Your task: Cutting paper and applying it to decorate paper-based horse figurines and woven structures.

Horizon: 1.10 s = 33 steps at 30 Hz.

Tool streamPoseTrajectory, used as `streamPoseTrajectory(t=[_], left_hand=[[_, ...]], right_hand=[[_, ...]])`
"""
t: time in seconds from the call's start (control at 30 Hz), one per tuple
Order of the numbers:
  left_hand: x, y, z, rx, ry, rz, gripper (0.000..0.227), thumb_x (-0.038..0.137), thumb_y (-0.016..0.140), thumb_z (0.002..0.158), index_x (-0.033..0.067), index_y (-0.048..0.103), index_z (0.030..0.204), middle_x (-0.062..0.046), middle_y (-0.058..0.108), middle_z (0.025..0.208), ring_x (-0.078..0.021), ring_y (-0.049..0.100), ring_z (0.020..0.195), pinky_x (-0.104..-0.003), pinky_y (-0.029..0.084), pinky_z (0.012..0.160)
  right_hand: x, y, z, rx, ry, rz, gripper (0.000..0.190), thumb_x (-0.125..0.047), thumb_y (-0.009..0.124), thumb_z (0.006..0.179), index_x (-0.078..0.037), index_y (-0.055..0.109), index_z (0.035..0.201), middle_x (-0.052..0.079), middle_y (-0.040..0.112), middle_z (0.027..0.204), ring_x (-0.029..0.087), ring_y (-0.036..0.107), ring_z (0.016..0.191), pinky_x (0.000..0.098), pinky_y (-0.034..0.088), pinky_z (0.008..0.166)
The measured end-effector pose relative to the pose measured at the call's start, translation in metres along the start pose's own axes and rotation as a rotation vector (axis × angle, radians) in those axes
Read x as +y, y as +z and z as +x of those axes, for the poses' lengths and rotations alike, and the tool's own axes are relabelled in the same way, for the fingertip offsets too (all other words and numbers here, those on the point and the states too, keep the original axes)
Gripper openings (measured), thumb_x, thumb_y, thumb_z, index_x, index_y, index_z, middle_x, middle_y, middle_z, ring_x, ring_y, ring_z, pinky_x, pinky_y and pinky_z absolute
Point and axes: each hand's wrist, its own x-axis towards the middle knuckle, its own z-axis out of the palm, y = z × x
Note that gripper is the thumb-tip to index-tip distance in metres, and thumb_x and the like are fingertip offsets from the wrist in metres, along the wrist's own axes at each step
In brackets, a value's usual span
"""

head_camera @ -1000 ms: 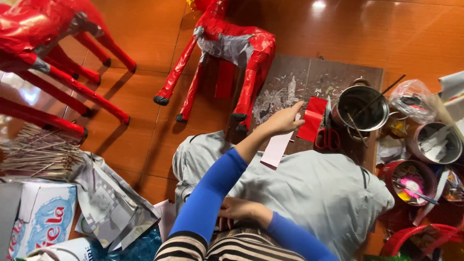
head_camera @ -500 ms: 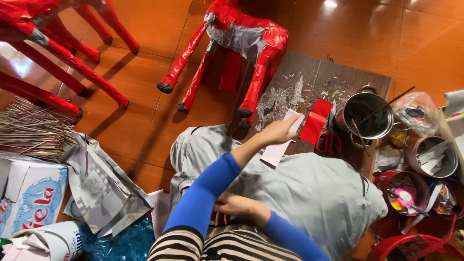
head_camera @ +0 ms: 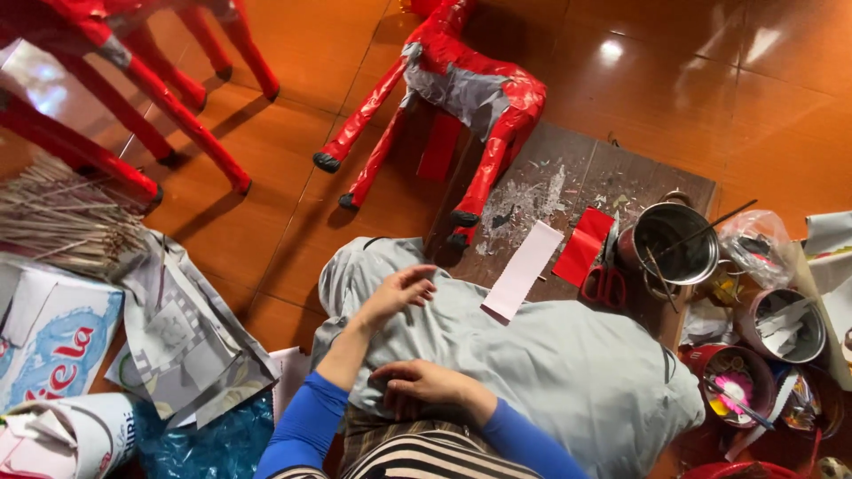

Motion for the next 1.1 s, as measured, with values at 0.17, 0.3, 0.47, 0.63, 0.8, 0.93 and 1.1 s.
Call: streamPoseTrajectory(t=[0.17,0.3,0.47,0.63,0.8,0.93,1.1], left_hand=[[0.010,-0.045,-0.028,0.204,0.083,-0.037,0.037,0.019,0.063,0.100,0.0084,0.063,0.136,-0.005,0.072,0.105,-0.0126,0.069,0.092,-0.028,0.057,0.078],[-0.023,-0.100,-0.037,0.526,0.160,-0.276,0.025,0.014,0.063,0.101,0.0054,0.067,0.125,-0.007,0.071,0.095,-0.0139,0.067,0.081,-0.029,0.055,0.072],[-0.048,-0.147,-0.077,0.762,0.196,-0.275,0.019,0.013,0.060,0.103,0.0030,0.067,0.118,-0.007,0.072,0.092,-0.0139,0.067,0.077,-0.028,0.057,0.071],[-0.071,-0.177,-0.129,0.928,0.162,-0.201,0.018,0.013,0.059,0.103,0.0026,0.068,0.116,-0.007,0.071,0.092,-0.0136,0.067,0.077,-0.027,0.056,0.068],[-0.108,-0.196,-0.180,1.098,0.157,-0.110,0.017,0.011,0.060,0.103,0.0015,0.068,0.115,-0.007,0.070,0.089,-0.0140,0.065,0.072,-0.028,0.055,0.065],[-0.139,-0.212,-0.210,1.173,0.175,-0.106,0.017,0.010,0.060,0.102,0.0008,0.068,0.115,-0.007,0.070,0.089,-0.0135,0.064,0.073,-0.028,0.053,0.064],[-0.168,-0.222,-0.237,1.406,0.159,0.394,0.022,0.007,0.071,0.088,0.0015,0.073,0.109,-0.009,0.075,0.088,-0.0143,0.069,0.076,-0.030,0.055,0.069]], right_hand=[[-0.002,0.008,0.003,0.026,0.054,-0.051,0.041,-0.013,0.048,0.109,-0.008,0.054,0.149,0.007,0.073,0.108,0.012,0.067,0.092,0.0289,0.056,0.082],[-0.013,0.013,0.000,-0.017,0.106,-0.183,0.048,-0.016,0.057,0.104,-0.013,0.052,0.151,0.005,0.072,0.104,0.011,0.064,0.091,0.0289,0.055,0.081],[-0.017,0.024,0.005,-0.125,-0.037,-0.458,0.049,-0.017,0.064,0.103,-0.013,0.053,0.151,0.010,0.071,0.115,0.019,0.066,0.101,0.0338,0.054,0.089],[-0.062,0.028,0.014,-0.219,-0.003,-0.497,0.047,-0.019,0.064,0.101,-0.014,0.055,0.147,0.010,0.073,0.118,0.022,0.071,0.103,0.0342,0.056,0.091],[-0.069,0.014,0.047,0.010,-0.153,-0.671,0.046,-0.018,0.065,0.099,-0.014,0.057,0.144,0.009,0.075,0.111,0.021,0.072,0.100,0.0330,0.057,0.091],[-0.017,-0.003,0.076,0.103,-0.240,-0.650,0.035,-0.012,0.067,0.098,-0.008,0.064,0.133,0.008,0.077,0.107,0.017,0.072,0.097,0.0323,0.057,0.086],[0.011,-0.002,0.075,0.371,-0.008,-0.228,0.028,-0.006,0.063,0.100,-0.006,0.070,0.127,0.003,0.070,0.088,0.009,0.062,0.076,0.0243,0.053,0.070]])
